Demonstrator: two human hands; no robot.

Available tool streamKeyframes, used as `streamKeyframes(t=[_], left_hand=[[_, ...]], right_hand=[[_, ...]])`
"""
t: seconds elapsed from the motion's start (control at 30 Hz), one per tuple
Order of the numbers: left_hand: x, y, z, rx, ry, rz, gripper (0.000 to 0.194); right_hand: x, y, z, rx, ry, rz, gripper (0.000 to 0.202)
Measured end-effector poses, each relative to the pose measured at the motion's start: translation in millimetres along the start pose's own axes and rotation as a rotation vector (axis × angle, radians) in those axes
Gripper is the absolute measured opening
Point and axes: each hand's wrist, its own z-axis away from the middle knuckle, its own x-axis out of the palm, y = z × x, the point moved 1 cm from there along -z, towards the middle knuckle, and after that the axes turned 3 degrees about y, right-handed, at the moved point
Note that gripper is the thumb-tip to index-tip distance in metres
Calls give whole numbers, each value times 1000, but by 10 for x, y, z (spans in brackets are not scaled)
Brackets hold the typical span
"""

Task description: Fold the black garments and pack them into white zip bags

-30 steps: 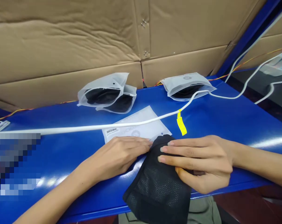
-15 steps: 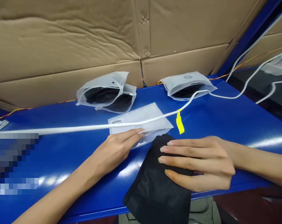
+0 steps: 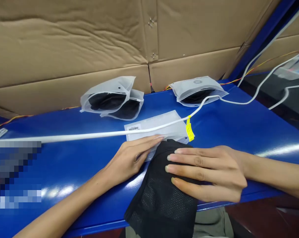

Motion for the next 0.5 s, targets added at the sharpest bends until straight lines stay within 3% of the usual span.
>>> streamKeyframes(t=[0.2,0.5], left_hand=[[-37,39,6,13,-64,109,58],[-52,12,33,11,-102,181,72]], right_hand=[[-11,15,-51,44,-81,33,18],[117,20,160,221,-138,82,28]])
